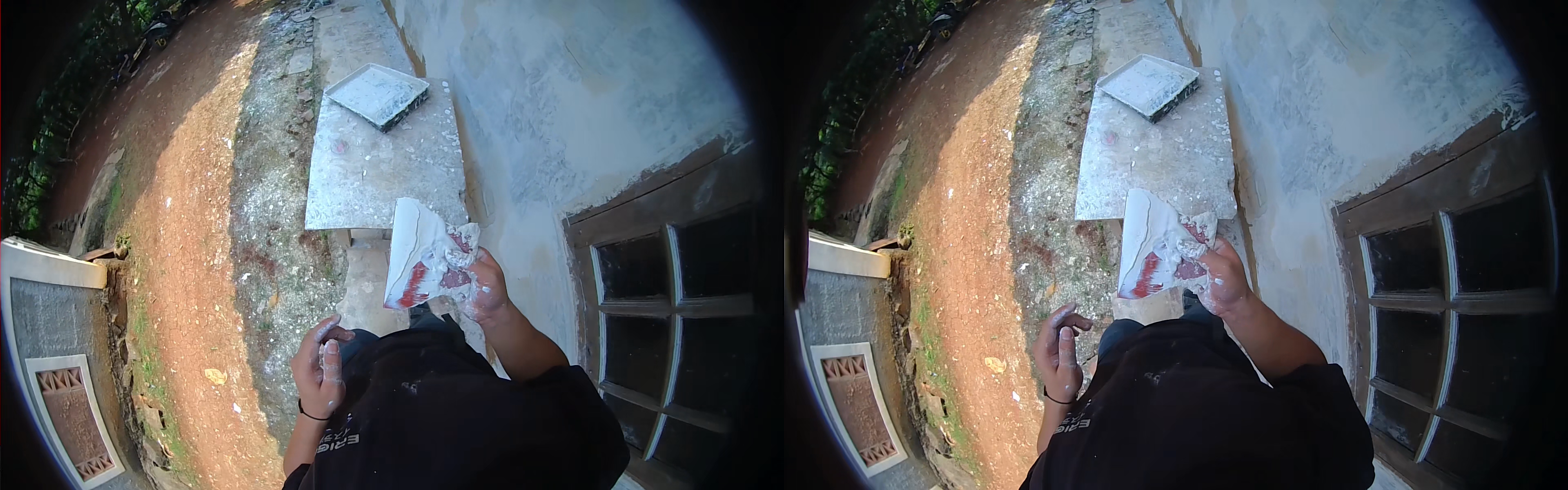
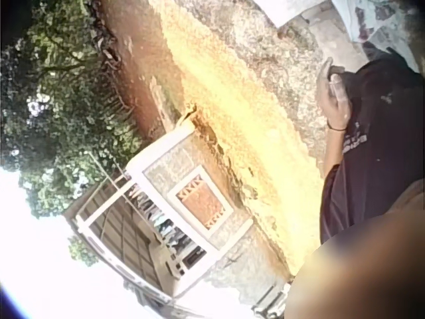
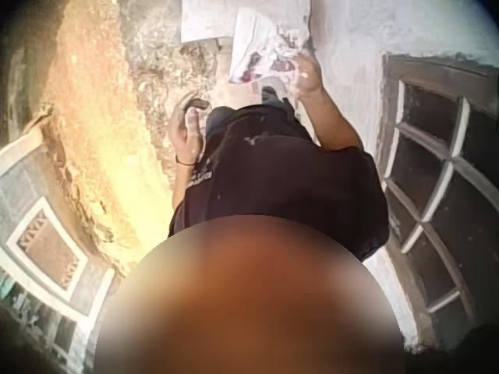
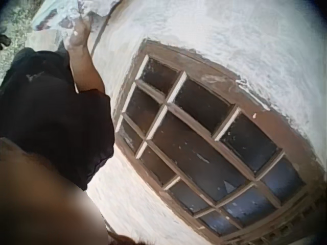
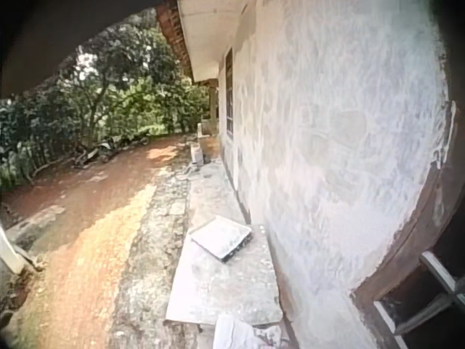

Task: The person applies and smooths wall putty or plaster onto an exterior wall using a putty knife.

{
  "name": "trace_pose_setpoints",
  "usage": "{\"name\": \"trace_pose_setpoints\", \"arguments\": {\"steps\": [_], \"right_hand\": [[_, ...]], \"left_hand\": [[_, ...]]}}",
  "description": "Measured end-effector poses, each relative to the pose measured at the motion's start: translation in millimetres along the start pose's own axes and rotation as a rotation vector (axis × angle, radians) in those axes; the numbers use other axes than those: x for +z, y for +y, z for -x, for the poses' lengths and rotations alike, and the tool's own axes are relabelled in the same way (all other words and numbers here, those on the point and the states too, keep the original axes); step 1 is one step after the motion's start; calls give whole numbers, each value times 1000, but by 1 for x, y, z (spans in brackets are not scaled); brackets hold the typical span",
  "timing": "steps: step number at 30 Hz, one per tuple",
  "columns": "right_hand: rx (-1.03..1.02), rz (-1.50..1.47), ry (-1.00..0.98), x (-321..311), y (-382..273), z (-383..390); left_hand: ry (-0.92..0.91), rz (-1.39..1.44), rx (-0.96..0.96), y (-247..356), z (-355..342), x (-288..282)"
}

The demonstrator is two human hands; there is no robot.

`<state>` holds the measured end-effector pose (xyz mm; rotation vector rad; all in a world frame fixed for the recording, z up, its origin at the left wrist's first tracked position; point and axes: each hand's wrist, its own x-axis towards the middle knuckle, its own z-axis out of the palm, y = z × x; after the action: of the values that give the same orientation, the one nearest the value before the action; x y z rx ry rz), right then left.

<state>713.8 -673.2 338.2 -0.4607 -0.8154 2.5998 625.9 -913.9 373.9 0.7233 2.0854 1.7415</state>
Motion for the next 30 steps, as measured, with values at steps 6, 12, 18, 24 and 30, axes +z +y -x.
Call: {"name": "trace_pose_setpoints", "arguments": {"steps": [6,12,18,24,30], "right_hand": [[111,78,-74,33,28,-81],[136,209,2,67,94,-161],[88,324,149,81,128,-242],[-53,418,310,77,156,-368],[-216,234,350,43,231,-579]], "left_hand": [[189,17,-34,-21,-10,-32],[364,-77,-141,-49,-29,-110],[262,-213,-36,-59,-116,-187],[60,-451,263,-75,-267,-243],[-6,-531,257,-206,-446,-294]]}}
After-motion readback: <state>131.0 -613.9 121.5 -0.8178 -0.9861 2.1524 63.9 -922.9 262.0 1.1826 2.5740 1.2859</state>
